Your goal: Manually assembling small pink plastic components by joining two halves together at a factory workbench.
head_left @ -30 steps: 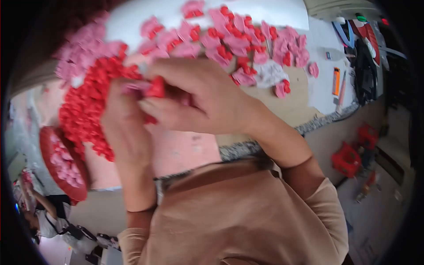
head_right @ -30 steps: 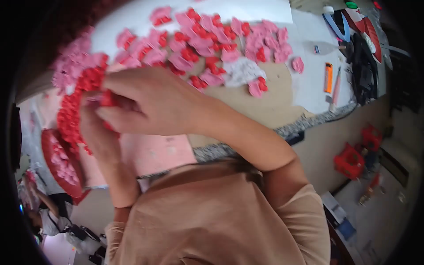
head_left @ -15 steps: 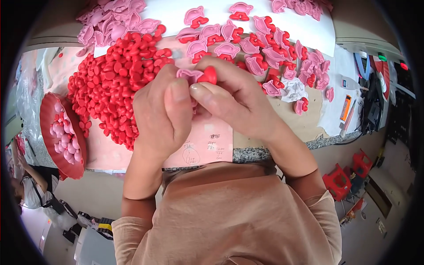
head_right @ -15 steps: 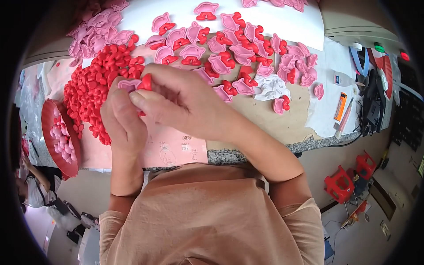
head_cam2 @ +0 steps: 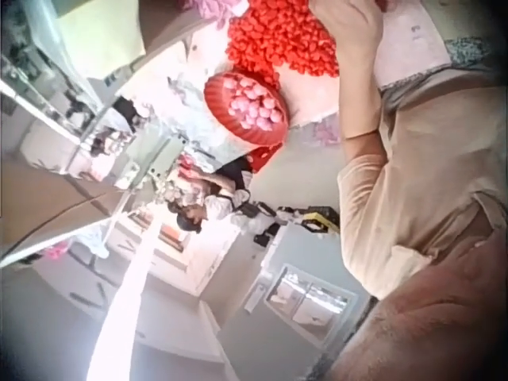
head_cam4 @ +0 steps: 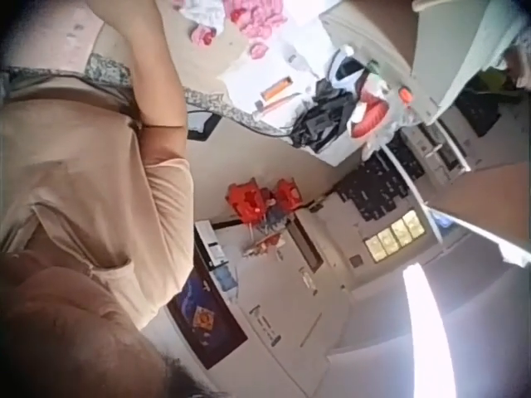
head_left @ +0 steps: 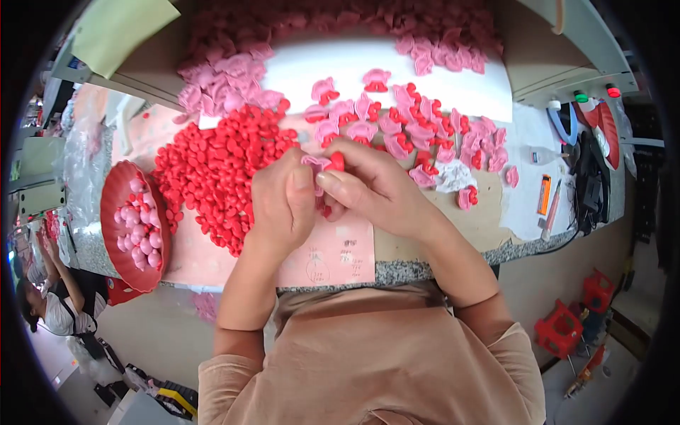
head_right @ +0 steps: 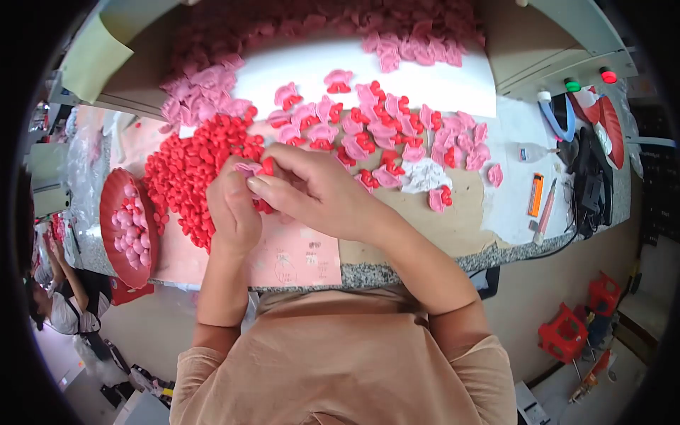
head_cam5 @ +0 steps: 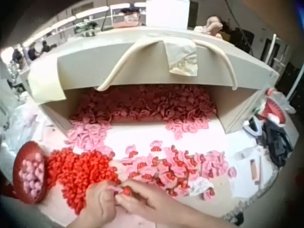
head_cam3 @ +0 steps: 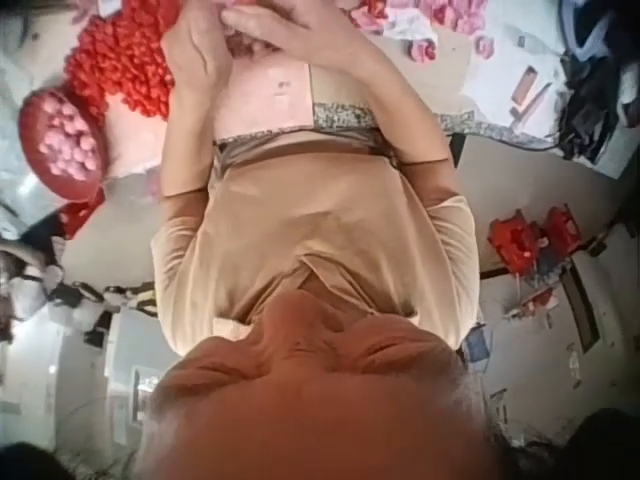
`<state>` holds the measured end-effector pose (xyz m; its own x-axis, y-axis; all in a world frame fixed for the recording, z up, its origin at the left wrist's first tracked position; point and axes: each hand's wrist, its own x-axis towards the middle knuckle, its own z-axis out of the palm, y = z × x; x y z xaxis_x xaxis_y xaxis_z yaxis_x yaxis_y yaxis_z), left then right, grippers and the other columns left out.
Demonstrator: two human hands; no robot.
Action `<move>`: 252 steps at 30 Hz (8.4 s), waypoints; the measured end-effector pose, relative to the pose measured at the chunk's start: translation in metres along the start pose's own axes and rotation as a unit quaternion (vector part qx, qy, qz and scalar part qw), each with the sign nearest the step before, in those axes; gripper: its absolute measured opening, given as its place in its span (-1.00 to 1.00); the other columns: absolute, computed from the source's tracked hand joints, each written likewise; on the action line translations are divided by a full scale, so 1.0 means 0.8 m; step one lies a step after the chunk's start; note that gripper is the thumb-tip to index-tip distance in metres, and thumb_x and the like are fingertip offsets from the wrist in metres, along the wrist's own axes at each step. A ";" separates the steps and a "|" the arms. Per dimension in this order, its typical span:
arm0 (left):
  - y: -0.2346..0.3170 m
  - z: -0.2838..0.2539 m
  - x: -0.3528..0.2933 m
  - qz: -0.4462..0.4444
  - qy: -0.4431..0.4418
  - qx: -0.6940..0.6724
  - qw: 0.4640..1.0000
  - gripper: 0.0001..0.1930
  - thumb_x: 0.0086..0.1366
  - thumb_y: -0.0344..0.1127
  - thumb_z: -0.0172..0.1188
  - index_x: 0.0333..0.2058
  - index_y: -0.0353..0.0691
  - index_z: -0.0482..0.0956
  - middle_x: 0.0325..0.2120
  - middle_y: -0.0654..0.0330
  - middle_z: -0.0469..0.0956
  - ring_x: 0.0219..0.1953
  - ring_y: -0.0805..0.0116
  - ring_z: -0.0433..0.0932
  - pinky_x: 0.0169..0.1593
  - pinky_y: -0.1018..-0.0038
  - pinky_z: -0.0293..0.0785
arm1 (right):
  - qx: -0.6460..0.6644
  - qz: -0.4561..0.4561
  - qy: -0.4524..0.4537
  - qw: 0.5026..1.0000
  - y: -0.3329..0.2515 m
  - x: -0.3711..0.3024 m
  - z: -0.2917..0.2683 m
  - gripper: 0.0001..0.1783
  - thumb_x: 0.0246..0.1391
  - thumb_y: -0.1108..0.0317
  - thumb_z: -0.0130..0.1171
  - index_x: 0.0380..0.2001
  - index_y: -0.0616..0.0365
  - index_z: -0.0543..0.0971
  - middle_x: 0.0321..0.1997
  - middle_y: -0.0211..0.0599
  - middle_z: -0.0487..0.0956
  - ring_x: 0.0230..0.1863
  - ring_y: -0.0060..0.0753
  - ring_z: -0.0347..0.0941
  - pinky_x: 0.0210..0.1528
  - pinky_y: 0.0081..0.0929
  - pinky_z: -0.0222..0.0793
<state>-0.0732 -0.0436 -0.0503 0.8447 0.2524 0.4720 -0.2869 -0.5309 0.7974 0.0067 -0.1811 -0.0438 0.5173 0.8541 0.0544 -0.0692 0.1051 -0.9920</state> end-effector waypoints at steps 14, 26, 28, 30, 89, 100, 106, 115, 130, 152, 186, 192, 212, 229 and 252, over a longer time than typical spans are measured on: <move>-0.010 -0.030 0.073 -0.059 -0.048 0.220 0.973 -0.72 0.28 -0.25 -0.01 -0.47 -0.38 0.45 -0.58 -0.02 0.41 -0.44 0.02 0.37 -0.29 0.23 0.28 | -0.178 -0.048 0.175 0.967 -0.024 0.002 -0.038 -0.78 0.16 0.28 0.04 -0.25 0.22 0.43 -0.60 -0.57 0.30 -0.56 -0.76 0.18 -0.53 -0.71 0.12; -0.068 0.023 0.200 -0.184 -0.149 0.412 0.880 -0.54 0.11 0.11 0.16 -0.30 -0.21 0.58 -0.45 -0.02 0.56 -0.24 0.08 0.53 -0.08 0.12 0.34 | -0.195 -0.152 0.306 0.919 -0.028 -0.011 -0.059 -0.80 0.16 0.34 0.03 -0.21 0.22 0.45 -0.54 -0.35 0.49 -0.60 -0.61 0.34 -0.52 -0.64 0.27; -0.086 0.039 0.219 -0.125 -0.143 0.372 0.909 -0.55 0.07 0.03 0.22 -0.20 -0.21 0.53 -0.37 -0.05 0.55 -0.16 0.06 0.50 -0.01 0.13 0.32 | -0.197 -0.156 0.310 0.917 -0.027 -0.013 -0.060 -0.83 0.16 0.38 0.02 -0.23 0.23 0.46 -0.53 -0.36 0.50 -0.59 -0.60 0.36 -0.52 -0.64 0.28; -0.111 0.050 0.229 -0.072 -0.137 0.330 0.931 -0.50 0.03 -0.05 0.29 -0.10 -0.21 0.48 -0.28 -0.08 0.53 -0.08 0.03 0.47 0.05 0.14 0.30 | -0.216 -0.178 0.308 0.909 -0.022 -0.011 -0.058 -0.84 0.16 0.41 0.00 -0.23 0.23 0.46 -0.56 -0.45 0.44 -0.59 -0.70 0.29 -0.54 -0.70 0.21; -0.023 -0.032 0.011 -0.221 0.032 -0.353 0.908 -0.62 0.42 -0.20 -0.24 0.09 -0.27 0.29 -0.24 0.28 0.49 -0.38 0.63 0.39 -0.31 0.69 0.34 | 0.010 0.015 0.127 0.992 -0.024 0.027 0.011 -0.73 0.20 0.36 -0.05 -0.07 0.23 0.34 -0.25 -0.22 0.52 -0.27 -0.48 0.49 -0.17 -0.53 0.43; -0.007 -0.015 0.011 -0.184 0.013 -0.074 0.980 -0.70 0.40 -0.19 -0.20 -0.06 -0.23 0.37 -0.47 -0.02 0.50 -0.43 0.24 0.58 -0.34 0.38 0.46 | 0.043 0.057 0.141 0.987 -0.010 0.018 0.021 -0.70 0.16 0.37 0.04 -0.05 0.21 0.42 -0.30 -0.39 0.49 -0.29 -0.57 0.44 -0.21 -0.62 0.36; -0.002 -0.016 0.011 -0.147 -0.007 -0.089 0.985 -0.68 0.39 -0.24 -0.17 0.01 -0.25 0.38 -0.32 0.01 0.53 -0.32 0.27 0.58 -0.24 0.41 0.46 | 0.042 0.065 0.143 0.987 -0.002 0.020 0.022 -0.69 0.15 0.36 0.06 -0.05 0.22 0.43 -0.32 -0.40 0.50 -0.30 -0.58 0.44 -0.22 -0.63 0.36; -0.003 -0.022 0.009 -0.144 -0.013 -0.069 0.987 -0.75 0.37 -0.20 -0.12 -0.18 -0.29 0.34 -0.55 0.00 0.47 -0.47 0.13 0.55 -0.41 0.30 0.43 | 0.084 0.092 0.110 0.986 -0.005 0.022 0.010 -0.79 0.15 0.38 0.06 -0.15 0.20 0.42 -0.34 -0.40 0.51 -0.32 -0.62 0.44 -0.27 -0.66 0.37; 0.004 -0.022 0.009 -0.131 -0.037 -0.018 0.990 -0.72 0.32 -0.23 -0.05 -0.49 -0.31 0.38 -0.71 0.02 0.37 -0.62 0.06 0.45 -0.54 0.28 0.32 | -0.144 0.043 0.020 0.988 0.004 0.014 0.003 -0.78 0.15 0.35 -0.04 -0.20 0.27 0.37 -0.56 -0.46 0.39 -0.53 -0.69 0.38 -0.44 -0.66 0.35; 0.002 -0.028 0.001 -0.058 -0.048 0.046 0.996 -0.76 0.29 -0.27 -0.02 -0.39 -0.34 0.50 -0.65 0.04 0.47 -0.66 0.10 0.47 -0.59 0.30 0.35 | -0.022 0.017 0.048 0.998 0.000 0.013 0.030 -0.86 0.04 0.37 0.00 -0.41 0.24 0.38 -0.57 -0.37 0.34 -0.52 -0.61 0.29 -0.50 -0.62 0.36; 0.017 -0.006 0.004 -0.368 -0.025 -0.220 0.903 -0.53 0.40 -0.06 -0.30 -0.62 -0.19 0.32 -0.77 0.38 0.22 -0.73 0.63 0.15 -0.63 0.61 0.13 | 0.041 0.103 0.034 0.993 -0.021 0.005 0.014 -0.69 0.21 0.13 -0.08 -0.41 0.18 0.37 -0.56 -0.46 0.37 -0.57 -0.71 0.35 -0.55 -0.69 0.43; -0.008 -0.018 -0.002 -0.393 -0.087 -0.637 0.657 -0.56 0.38 -0.03 -0.35 -0.68 -0.04 0.13 -0.88 0.41 0.02 -0.84 0.54 0.06 -0.79 0.58 0.10 | 0.088 0.078 0.110 0.987 -0.015 0.005 -0.018 -0.39 0.24 -0.18 -0.43 -0.48 0.14 0.36 -0.62 -0.42 0.35 -0.69 -0.68 0.27 -0.65 -0.64 0.40; 0.004 -0.020 0.015 -0.028 -0.155 0.406 0.900 -0.64 0.11 -0.01 0.17 -0.55 -0.25 0.52 -0.67 0.09 0.49 -0.60 0.12 0.51 -0.52 0.29 0.40 | 0.060 -0.074 0.249 0.964 -0.039 0.003 -0.032 -0.51 0.27 -0.02 -0.27 -0.54 0.12 0.37 -0.67 -0.45 0.36 -0.69 -0.73 0.21 -0.64 -0.75 0.24; 0.029 -0.062 -0.007 0.042 -0.280 0.258 0.924 -0.82 -0.01 -0.32 0.28 -0.37 -0.16 0.59 -0.44 0.22 0.44 -0.31 0.25 0.41 -0.19 0.40 0.31 | -0.028 -0.084 0.344 0.935 -0.033 -0.004 -0.059 -0.63 0.26 0.12 -0.15 -0.51 0.15 0.39 -0.62 -0.51 0.35 -0.65 -0.75 0.22 -0.60 -0.77 0.21; -0.106 0.041 0.213 -0.040 -0.102 0.152 0.982 -0.80 0.09 -0.26 0.23 -0.34 -0.24 0.56 -0.40 0.05 0.52 -0.27 0.09 0.50 -0.19 0.30 0.43 | 0.328 0.023 0.124 0.936 -0.036 -0.007 -0.064 -0.71 0.25 0.22 -0.10 -0.08 0.15 0.40 -0.44 -0.48 0.45 -0.50 -0.68 0.37 -0.41 -0.65 0.38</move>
<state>0.1100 0.0182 -0.0494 0.9408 0.1524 0.3027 -0.0940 -0.7408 0.6651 0.0491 -0.2149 -0.0215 0.6773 0.7296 -0.0951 -0.5632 0.4310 -0.7050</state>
